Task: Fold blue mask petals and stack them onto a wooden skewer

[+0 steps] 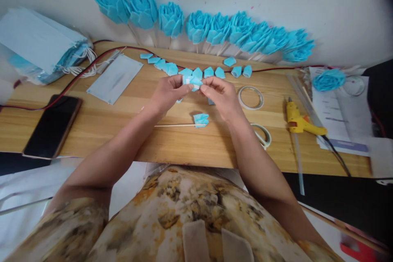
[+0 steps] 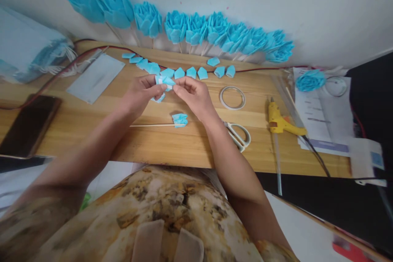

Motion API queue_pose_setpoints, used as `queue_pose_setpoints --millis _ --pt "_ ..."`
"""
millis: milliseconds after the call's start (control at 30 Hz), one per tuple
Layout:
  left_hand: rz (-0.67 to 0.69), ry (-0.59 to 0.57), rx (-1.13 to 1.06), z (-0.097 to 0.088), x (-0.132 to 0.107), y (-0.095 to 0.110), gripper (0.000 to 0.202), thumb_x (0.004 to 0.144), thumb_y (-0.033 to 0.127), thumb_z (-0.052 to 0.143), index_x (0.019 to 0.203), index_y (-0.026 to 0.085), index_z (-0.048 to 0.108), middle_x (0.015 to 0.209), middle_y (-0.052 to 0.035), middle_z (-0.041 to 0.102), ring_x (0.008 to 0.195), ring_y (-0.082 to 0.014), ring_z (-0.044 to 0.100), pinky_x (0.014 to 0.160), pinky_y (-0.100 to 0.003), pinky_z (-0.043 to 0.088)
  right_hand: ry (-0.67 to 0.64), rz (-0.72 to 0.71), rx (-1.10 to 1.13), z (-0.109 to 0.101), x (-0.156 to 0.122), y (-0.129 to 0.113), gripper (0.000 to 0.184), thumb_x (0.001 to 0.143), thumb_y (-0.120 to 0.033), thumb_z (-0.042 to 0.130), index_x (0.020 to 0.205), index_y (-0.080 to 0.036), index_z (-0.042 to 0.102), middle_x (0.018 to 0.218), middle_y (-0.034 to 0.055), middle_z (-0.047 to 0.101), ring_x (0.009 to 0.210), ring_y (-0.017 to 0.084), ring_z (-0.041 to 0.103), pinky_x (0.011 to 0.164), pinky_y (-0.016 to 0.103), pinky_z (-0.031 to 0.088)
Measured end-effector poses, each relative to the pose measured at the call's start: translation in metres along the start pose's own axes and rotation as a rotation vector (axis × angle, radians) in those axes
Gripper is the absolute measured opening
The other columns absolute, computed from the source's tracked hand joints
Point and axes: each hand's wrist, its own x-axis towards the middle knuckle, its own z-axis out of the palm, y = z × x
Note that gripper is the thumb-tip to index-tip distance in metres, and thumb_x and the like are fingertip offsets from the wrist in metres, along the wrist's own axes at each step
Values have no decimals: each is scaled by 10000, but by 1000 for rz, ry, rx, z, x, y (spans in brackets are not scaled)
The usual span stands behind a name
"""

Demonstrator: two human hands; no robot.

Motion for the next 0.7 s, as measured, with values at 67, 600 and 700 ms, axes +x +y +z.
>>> queue_pose_setpoints --millis 67,600,700 --pt "-12 4 -33 0 0 1 300 819 323 739 640 184 542 558 36 511 511 -76 413 512 -233 344 20 4 3 0 1 1 143 814 -349 714 770 -220 669 751 -24 665 763 136 616 765 298 510" --pt "-57 20 -112 0 2 3 182 827 147 652 668 173 567 514 50 511 470 -65 408 490 -203 347 64 -9 -3 0 1 2 107 823 -299 667 748 -223 671 741 -26 671 741 130 613 774 304 508" --pt "-58 29 -88 -1 2 5 212 839 129 633 647 174 556 494 52 491 469 -66 394 498 -207 337 53 -4 11 0 1 1 173 871 -360 638 774 -225 684 746 -18 685 753 137 625 785 312 511"
